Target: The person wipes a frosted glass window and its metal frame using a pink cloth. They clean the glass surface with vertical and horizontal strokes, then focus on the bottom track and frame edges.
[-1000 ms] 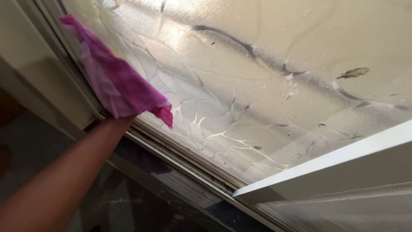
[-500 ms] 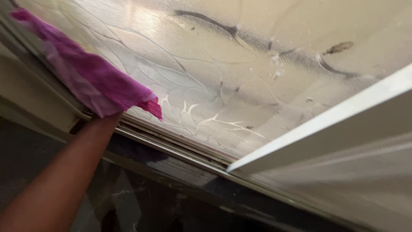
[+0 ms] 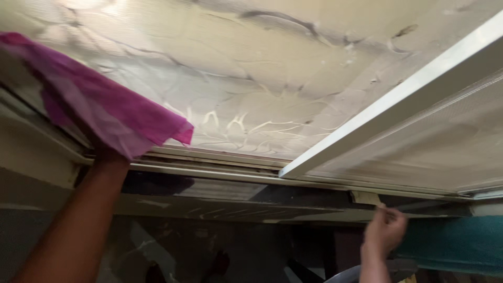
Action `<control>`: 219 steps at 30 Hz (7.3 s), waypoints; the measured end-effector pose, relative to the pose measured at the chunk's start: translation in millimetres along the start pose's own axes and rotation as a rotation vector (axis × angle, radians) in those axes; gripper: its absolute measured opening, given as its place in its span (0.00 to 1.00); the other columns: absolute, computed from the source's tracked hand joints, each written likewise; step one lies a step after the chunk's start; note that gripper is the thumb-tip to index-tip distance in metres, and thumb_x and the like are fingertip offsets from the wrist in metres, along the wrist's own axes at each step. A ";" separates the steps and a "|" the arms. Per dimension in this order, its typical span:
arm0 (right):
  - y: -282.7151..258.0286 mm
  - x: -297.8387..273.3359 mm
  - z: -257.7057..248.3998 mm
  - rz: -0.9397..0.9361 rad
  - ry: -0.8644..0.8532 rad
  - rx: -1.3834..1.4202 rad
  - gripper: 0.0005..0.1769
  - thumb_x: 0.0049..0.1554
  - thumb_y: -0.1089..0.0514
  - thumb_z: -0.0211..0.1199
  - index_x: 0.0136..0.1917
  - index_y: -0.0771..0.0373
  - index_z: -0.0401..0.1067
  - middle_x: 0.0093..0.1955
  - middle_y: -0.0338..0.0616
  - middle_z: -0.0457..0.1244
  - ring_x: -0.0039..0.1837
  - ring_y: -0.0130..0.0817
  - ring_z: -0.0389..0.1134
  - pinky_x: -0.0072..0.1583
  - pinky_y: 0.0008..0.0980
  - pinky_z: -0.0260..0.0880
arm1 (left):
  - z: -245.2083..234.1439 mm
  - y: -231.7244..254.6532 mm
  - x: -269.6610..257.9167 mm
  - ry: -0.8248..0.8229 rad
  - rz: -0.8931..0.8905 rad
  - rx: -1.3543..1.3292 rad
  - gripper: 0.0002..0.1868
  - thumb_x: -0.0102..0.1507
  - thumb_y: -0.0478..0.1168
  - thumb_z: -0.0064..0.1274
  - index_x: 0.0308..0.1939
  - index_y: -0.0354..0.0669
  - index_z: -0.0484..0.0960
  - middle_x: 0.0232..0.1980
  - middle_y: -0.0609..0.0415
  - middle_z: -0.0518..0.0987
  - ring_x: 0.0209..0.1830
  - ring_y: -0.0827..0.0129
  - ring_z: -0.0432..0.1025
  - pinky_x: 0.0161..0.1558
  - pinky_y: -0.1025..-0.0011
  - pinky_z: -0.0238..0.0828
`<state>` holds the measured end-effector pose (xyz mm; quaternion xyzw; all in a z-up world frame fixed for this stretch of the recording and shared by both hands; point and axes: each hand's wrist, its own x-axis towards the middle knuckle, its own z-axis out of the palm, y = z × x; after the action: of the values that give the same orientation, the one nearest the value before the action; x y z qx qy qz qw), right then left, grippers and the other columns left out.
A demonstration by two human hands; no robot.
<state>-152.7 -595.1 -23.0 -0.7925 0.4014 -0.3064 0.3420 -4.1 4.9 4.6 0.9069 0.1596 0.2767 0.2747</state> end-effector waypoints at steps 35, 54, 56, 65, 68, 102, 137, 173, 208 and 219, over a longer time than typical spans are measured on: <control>-375.2 -236.5 132.2 -1.584 -0.122 0.016 0.39 0.74 0.41 0.48 0.88 0.61 0.44 0.90 0.52 0.36 0.89 0.49 0.29 0.85 0.51 0.22 | -155.9 74.9 55.6 0.291 1.039 0.149 0.31 0.75 0.45 0.53 0.82 0.53 0.65 0.87 0.57 0.56 0.89 0.59 0.42 0.86 0.52 0.36; -326.5 -42.7 72.7 -1.507 0.220 -0.251 0.40 0.74 0.30 0.35 0.89 0.50 0.40 0.90 0.50 0.33 0.89 0.56 0.30 0.83 0.67 0.23 | -131.6 107.1 22.7 0.278 0.877 0.153 0.37 0.76 0.51 0.47 0.86 0.43 0.53 0.87 0.46 0.47 0.87 0.46 0.38 0.83 0.41 0.31; -319.7 -27.0 74.4 -1.531 0.241 -0.296 0.40 0.74 0.29 0.35 0.89 0.49 0.41 0.90 0.49 0.34 0.89 0.54 0.30 0.83 0.67 0.23 | -127.2 113.4 21.8 0.287 0.883 0.162 0.37 0.77 0.52 0.45 0.85 0.44 0.53 0.87 0.47 0.46 0.87 0.46 0.38 0.84 0.42 0.30; -278.9 32.0 57.3 -1.648 0.161 -0.367 0.40 0.74 0.30 0.37 0.90 0.50 0.44 0.89 0.51 0.35 0.88 0.56 0.31 0.81 0.67 0.22 | -126.3 115.1 24.9 0.273 0.896 0.215 0.36 0.77 0.52 0.45 0.86 0.45 0.55 0.87 0.47 0.47 0.87 0.47 0.38 0.83 0.42 0.30; -277.9 37.4 62.2 -1.679 0.205 -0.376 0.41 0.75 0.29 0.37 0.90 0.51 0.44 0.89 0.52 0.36 0.88 0.56 0.30 0.81 0.66 0.21 | -130.3 108.5 25.2 0.280 0.892 0.228 0.36 0.77 0.52 0.45 0.86 0.45 0.55 0.87 0.47 0.47 0.87 0.47 0.38 0.83 0.41 0.31; -336.1 -152.1 107.0 -1.671 0.220 0.000 0.39 0.70 0.39 0.53 0.84 0.65 0.57 0.86 0.59 0.41 0.87 0.58 0.32 0.83 0.60 0.25 | -120.5 81.2 23.5 0.295 0.781 0.164 0.37 0.71 0.54 0.42 0.82 0.46 0.54 0.85 0.47 0.49 0.85 0.44 0.41 0.80 0.39 0.33; -301.9 -298.7 229.6 -2.430 -0.389 -0.377 0.34 0.62 0.59 0.43 0.81 0.67 0.51 0.82 0.54 0.48 0.82 0.41 0.48 0.78 0.38 0.45 | -119.5 -54.4 -34.6 0.106 0.750 0.084 0.31 0.61 0.32 0.50 0.70 0.45 0.69 0.73 0.48 0.67 0.76 0.48 0.61 0.75 0.53 0.60; -222.1 -273.7 170.7 -1.771 -1.118 0.059 0.42 0.53 0.66 0.53 0.80 0.61 0.55 0.82 0.50 0.51 0.81 0.48 0.51 0.78 0.46 0.50 | -92.2 -65.2 -59.2 0.047 0.820 0.135 0.39 0.60 0.36 0.54 0.77 0.52 0.66 0.79 0.45 0.63 0.80 0.44 0.56 0.75 0.41 0.52; -181.8 -273.2 154.7 -1.431 -0.766 0.102 0.27 0.59 0.65 0.53 0.71 0.61 0.67 0.67 0.53 0.65 0.62 0.53 0.70 0.60 0.47 0.71 | -94.1 -91.2 -97.6 -0.013 0.432 -0.058 0.20 0.58 0.30 0.47 0.55 0.40 0.77 0.53 0.43 0.79 0.55 0.46 0.73 0.58 0.53 0.71; -132.4 -181.9 113.5 -1.225 -0.362 0.031 0.18 0.65 0.65 0.47 0.66 0.60 0.69 0.59 0.49 0.67 0.61 0.48 0.70 0.61 0.45 0.73 | -71.7 -60.7 -101.2 -0.105 0.486 -0.128 0.14 0.62 0.33 0.51 0.52 0.42 0.78 0.47 0.46 0.79 0.52 0.50 0.74 0.53 0.54 0.72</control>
<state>-99.1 -348.9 -22.6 -0.9124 -0.1930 -0.3135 0.1789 -135.2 38.1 -23.0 0.9127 -0.0952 0.2965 0.2648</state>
